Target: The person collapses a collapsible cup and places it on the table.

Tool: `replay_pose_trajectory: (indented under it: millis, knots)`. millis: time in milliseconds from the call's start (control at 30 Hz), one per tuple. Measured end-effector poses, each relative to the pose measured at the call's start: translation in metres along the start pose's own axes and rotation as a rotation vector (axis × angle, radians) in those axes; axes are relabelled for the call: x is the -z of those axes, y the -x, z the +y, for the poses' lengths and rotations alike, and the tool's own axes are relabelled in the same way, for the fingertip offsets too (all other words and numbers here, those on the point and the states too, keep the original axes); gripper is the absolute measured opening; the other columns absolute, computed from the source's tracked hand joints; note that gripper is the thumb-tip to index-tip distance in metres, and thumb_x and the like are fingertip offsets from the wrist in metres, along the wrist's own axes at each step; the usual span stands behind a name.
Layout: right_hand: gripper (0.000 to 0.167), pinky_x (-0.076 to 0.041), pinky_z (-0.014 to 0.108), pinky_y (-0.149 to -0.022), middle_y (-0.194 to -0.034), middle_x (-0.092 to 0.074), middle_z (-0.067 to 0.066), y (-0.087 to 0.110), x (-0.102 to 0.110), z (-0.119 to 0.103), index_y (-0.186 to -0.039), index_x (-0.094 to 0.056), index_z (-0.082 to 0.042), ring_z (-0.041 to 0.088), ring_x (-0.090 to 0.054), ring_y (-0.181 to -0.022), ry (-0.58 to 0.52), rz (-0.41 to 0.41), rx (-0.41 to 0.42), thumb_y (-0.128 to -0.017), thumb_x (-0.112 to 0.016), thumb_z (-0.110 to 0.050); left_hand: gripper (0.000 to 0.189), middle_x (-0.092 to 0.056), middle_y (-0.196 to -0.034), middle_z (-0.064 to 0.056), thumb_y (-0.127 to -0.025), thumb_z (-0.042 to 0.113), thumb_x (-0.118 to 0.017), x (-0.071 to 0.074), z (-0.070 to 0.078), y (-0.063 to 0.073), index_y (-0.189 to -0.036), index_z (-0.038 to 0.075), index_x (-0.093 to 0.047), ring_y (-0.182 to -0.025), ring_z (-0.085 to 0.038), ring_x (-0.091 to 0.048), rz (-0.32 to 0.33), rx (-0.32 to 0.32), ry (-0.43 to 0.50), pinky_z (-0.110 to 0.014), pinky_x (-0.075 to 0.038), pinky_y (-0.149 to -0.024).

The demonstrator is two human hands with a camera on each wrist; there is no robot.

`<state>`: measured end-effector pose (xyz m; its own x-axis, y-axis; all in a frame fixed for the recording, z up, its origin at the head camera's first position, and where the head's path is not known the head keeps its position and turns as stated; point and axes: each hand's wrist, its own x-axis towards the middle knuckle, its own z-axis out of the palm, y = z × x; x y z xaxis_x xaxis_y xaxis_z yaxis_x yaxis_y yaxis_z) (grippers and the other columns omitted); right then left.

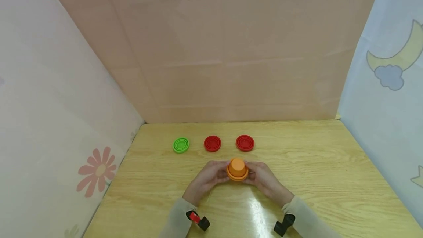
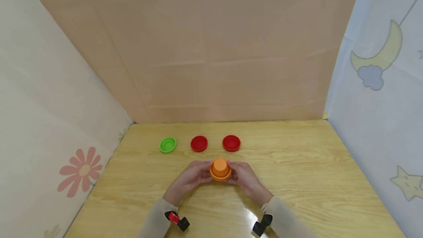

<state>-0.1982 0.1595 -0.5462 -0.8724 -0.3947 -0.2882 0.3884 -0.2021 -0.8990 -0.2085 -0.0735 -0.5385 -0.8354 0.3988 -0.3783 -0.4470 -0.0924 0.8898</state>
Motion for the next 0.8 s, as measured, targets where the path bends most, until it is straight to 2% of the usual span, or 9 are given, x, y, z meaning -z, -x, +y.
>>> replay_pose_trajectory:
  millis: [200,400,633,800]
  knots:
    - [0.052,-0.064,0.038,-0.092,-0.125,-0.075,0.003,-0.002,-0.001,0.002,-0.147,-0.051,0.011,0.013,-0.074,-0.103,0.007,0.03,-0.013,-0.111,-0.05,-0.025,0.042,-0.075,-0.099,0.002,-0.105,0.039,-0.063,-0.006,-0.002,-0.007,-0.128,0.004,-0.072,-0.087,-0.011,-0.065,0.013,0.057,-0.039,-0.023,-0.057,-0.077]
    - [0.044,-0.062,0.034,-0.085,-0.107,-0.077,-0.002,-0.003,-0.003,0.001,-0.134,-0.067,0.002,0.013,-0.072,-0.095,0.022,0.033,-0.023,-0.11,-0.055,-0.033,0.041,-0.074,-0.09,0.002,-0.105,0.036,-0.064,-0.01,-0.002,-0.01,-0.123,0.001,-0.073,-0.082,-0.011,-0.065,0.005,0.083,-0.046,-0.022,-0.058,-0.075]
    - [0.041,-0.06,0.03,-0.082,-0.102,-0.076,-0.004,-0.004,-0.001,-0.001,-0.122,-0.073,-0.003,0.011,-0.069,-0.09,0.024,0.023,-0.041,-0.109,-0.056,-0.038,0.036,-0.075,-0.093,-0.001,-0.104,0.021,-0.058,-0.008,-0.002,-0.014,-0.123,-0.007,-0.071,-0.081,-0.009,-0.068,-0.001,0.051,-0.103,-0.021,-0.06,-0.072]
    - [0.05,-0.062,0.03,-0.084,-0.106,-0.078,-0.003,-0.005,0.002,-0.001,-0.129,-0.069,0.0,0.01,-0.072,-0.095,0.031,0.004,-0.056,-0.107,-0.06,-0.043,0.027,-0.071,-0.095,-0.003,-0.103,0.011,-0.057,-0.008,-0.002,-0.016,-0.113,-0.01,-0.071,-0.079,-0.01,-0.068,0.009,0.014,-0.159,-0.02,-0.062,-0.068]
